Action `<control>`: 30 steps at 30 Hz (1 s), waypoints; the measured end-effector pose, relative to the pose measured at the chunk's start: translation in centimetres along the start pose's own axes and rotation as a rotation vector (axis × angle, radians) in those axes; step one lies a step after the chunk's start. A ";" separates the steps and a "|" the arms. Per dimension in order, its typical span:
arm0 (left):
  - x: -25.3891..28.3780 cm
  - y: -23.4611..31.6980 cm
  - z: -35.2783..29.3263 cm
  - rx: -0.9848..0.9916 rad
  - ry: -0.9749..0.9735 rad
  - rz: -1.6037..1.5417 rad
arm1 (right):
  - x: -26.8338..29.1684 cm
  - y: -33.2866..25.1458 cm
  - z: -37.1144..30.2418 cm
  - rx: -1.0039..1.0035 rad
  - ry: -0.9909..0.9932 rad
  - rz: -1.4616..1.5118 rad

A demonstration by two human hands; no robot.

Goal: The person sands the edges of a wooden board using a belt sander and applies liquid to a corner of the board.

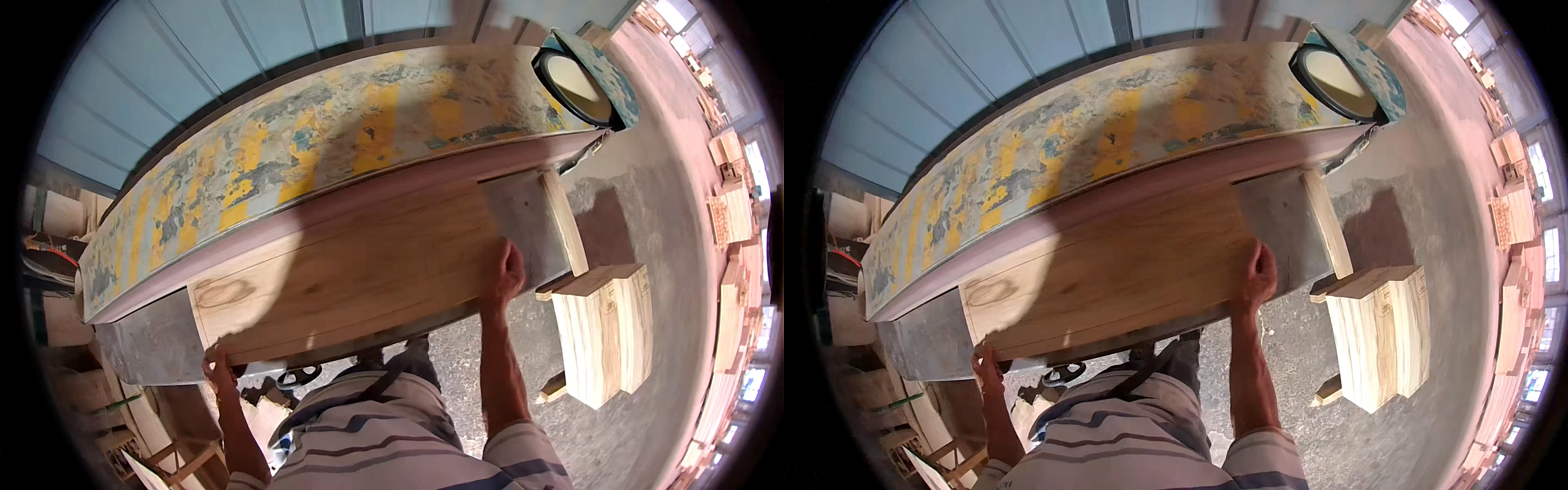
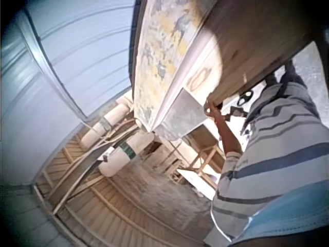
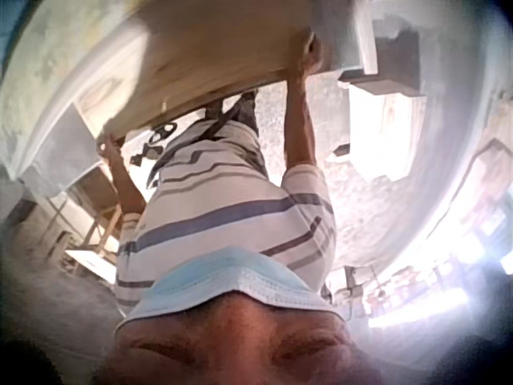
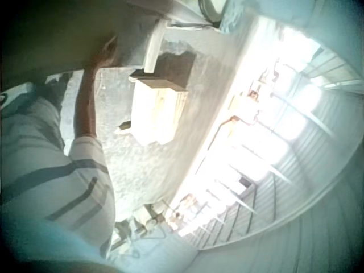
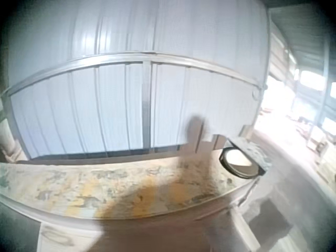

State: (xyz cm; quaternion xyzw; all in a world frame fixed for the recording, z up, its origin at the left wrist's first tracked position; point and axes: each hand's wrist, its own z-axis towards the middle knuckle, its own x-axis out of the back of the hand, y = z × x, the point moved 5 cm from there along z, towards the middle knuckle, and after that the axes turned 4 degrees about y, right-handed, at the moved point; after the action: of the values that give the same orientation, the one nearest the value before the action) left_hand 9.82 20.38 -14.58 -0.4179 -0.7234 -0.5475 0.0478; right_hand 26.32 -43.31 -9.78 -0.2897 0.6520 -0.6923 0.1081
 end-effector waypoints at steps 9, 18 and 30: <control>-1.0 -3.9 0.8 -0.099 -0.071 -0.197 | 0.5 2.4 3.7 0.194 0.060 -0.055; -1.7 2.1 -4.7 -0.015 0.149 -0.051 | 0.0 -1.3 1.5 0.107 -0.038 -0.049; 3.9 0.4 3.9 -0.011 0.000 -0.010 | -3.2 0.4 -5.9 0.054 -0.093 0.161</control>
State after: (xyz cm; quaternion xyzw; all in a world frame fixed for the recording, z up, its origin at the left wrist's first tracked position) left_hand 9.06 25.76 -13.77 -0.4144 -0.7224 -0.5519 0.0426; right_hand 25.61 -36.76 -10.89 -0.2649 0.6486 -0.6846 0.2013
